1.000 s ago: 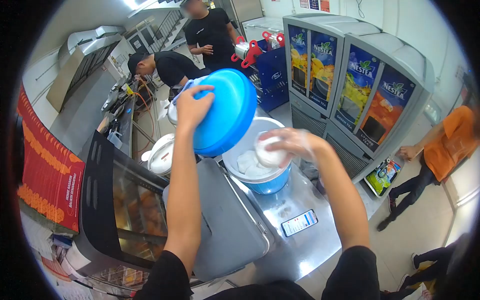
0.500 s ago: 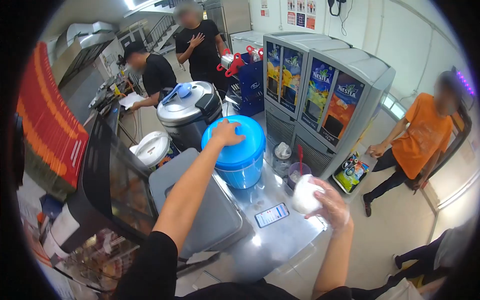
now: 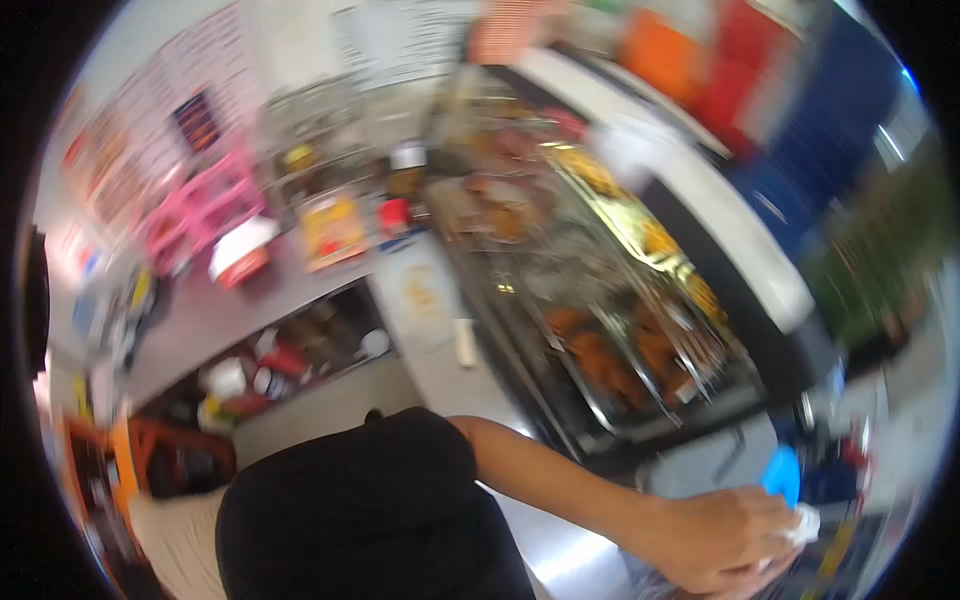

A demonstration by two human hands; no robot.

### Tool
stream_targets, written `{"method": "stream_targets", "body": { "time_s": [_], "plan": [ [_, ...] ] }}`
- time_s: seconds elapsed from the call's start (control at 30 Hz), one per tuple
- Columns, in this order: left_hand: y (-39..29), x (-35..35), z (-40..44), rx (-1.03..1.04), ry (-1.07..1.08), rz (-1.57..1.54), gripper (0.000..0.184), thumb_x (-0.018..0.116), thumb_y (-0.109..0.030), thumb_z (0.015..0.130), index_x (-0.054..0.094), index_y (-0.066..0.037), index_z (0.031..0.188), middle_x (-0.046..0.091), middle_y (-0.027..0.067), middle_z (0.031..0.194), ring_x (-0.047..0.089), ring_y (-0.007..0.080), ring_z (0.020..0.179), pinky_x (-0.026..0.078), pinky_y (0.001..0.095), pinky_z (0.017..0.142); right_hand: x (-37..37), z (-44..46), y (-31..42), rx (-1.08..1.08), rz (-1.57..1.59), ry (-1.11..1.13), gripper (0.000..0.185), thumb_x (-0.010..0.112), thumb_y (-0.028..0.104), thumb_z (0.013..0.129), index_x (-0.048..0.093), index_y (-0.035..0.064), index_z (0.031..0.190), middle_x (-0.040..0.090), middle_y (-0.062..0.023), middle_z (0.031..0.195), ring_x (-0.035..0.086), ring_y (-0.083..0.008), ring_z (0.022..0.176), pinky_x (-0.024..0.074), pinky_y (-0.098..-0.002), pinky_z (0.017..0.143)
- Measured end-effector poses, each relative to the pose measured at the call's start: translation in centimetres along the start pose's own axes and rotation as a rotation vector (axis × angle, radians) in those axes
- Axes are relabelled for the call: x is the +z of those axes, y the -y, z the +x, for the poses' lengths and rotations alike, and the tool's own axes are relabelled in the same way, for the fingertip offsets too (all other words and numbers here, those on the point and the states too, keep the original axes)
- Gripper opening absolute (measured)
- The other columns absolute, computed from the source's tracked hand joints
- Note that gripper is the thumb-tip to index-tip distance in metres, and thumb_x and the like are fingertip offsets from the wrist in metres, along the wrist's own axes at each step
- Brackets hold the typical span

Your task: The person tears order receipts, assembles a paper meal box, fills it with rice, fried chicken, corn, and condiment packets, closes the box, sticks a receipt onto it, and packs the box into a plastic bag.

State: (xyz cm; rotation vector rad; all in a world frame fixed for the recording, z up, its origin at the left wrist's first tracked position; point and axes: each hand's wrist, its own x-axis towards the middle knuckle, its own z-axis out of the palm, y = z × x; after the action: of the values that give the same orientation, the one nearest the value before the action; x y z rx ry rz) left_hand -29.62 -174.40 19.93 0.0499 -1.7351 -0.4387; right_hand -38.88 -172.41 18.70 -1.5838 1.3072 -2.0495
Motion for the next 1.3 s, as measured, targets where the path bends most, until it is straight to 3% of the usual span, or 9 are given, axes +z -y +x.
{"method": "stream_targets", "body": {
  "time_s": [0.03,0.23,0.47,0.63,0.77,0.9,1.0,1.13,1.3],
  "plan": [
    [0.1,-3.2,-0.8,-0.012,-0.054,0.019,0.036,0.074,-0.024,0.074,0.066,0.002,0.097,0.059,0.0220,0.110,0.058,0.0410,0.105,0.047,0.0491,0.088,3.9,-0.6,0.4,-0.044,0.025,0.047,0.080,0.062,0.038,0.098,0.028,0.0085,0.164,0.051,-0.0208,0.147,0.061,-0.0339,0.123,0.0590,-0.0455,0.092],
    [-7.4,-30.1,-8.7,-0.185,-0.131,0.201,0.053,0.077,-0.032,0.078,0.057,-0.001,0.116,0.058,0.0194,0.108,0.060,0.0392,0.099,0.050,0.0496,0.084,23.1,-11.8,5.7,-0.145,0.255,0.207,0.083,0.063,0.039,0.097,0.026,0.0091,0.165,0.049,-0.0219,0.149,0.058,-0.0344,0.128,0.0546,-0.0470,0.100],
    [-16.9,-54.9,-22.2,-0.599,-0.585,0.515,0.064,0.091,-0.038,0.079,0.058,-0.004,0.122,0.065,0.0146,0.122,0.069,0.0304,0.109,0.056,0.0409,0.090,48.5,-26.8,12.8,0.353,0.634,0.851,0.099,0.061,0.060,0.098,0.017,0.0022,0.165,0.034,-0.0245,0.161,0.042,-0.0334,0.144,0.0362,-0.0455,0.118],
    [-21.9,-64.4,-31.5,-0.840,-0.921,0.776,0.075,0.091,-0.036,0.081,0.047,-0.001,0.131,0.070,0.0155,0.113,0.073,0.0269,0.097,0.057,0.0368,0.085,60.7,-36.1,14.2,-0.082,0.517,1.113,0.069,0.044,0.035,0.113,0.020,-0.0077,0.161,0.033,-0.0230,0.162,0.036,-0.0294,0.148,0.0301,-0.0417,0.122],
    [-24.0,-68.5,-38.0,-0.969,-1.243,0.807,0.079,0.087,-0.035,0.086,0.037,0.000,0.136,0.071,0.0158,0.094,0.071,0.0218,0.088,0.056,0.0341,0.077,68.8,-44.9,11.1,0.553,0.793,1.362,0.064,0.051,0.033,0.111,0.029,-0.0021,0.160,0.036,-0.0197,0.162,0.036,-0.0268,0.149,0.0303,-0.0412,0.122],
    [-25.3,-72.1,-44.4,-1.008,-1.241,1.245,0.074,0.085,-0.036,0.090,0.037,0.001,0.133,0.068,0.0139,0.085,0.066,0.0167,0.074,0.052,0.0300,0.066,75.4,-50.9,10.0,0.245,0.578,1.633,0.067,0.060,0.038,0.107,0.036,0.0018,0.158,0.044,-0.0148,0.157,0.042,-0.0258,0.143,0.0327,-0.0387,0.120],
    [-26.6,-75.6,-48.6,-1.015,-1.364,1.232,0.062,0.076,-0.035,0.095,0.041,0.001,0.131,0.069,0.0206,0.094,0.070,0.0334,0.086,0.053,0.0421,0.076,79.2,-51.4,14.1,0.607,0.435,2.002,0.065,0.066,0.041,0.103,0.047,0.0046,0.153,0.053,-0.0141,0.149,0.051,-0.0262,0.137,0.0386,-0.0375,0.116],
    [-31.1,-80.3,-50.5,-1.290,-1.624,1.418,0.055,0.064,-0.044,0.100,0.051,0.000,0.132,0.070,0.0221,0.102,0.070,0.0401,0.103,0.055,0.0470,0.086,88.2,-58.5,11.9,0.152,0.417,2.074,0.057,0.070,0.041,0.100,0.055,0.0109,0.146,0.062,-0.0176,0.139,0.060,-0.0294,0.126,0.0464,-0.0401,0.109],
    [-33.0,-83.5,-62.5,-1.755,-1.478,1.670,0.051,0.070,-0.038,0.090,0.060,-0.003,0.126,0.071,0.0188,0.101,0.069,0.0370,0.101,0.055,0.0476,0.085,96.6,-67.0,12.4,-0.240,0.314,1.986,0.049,0.069,0.040,0.098,0.059,0.0078,0.133,0.067,-0.0263,0.122,0.063,-0.0424,0.117,0.0496,-0.0459,0.101]
  ]
}}
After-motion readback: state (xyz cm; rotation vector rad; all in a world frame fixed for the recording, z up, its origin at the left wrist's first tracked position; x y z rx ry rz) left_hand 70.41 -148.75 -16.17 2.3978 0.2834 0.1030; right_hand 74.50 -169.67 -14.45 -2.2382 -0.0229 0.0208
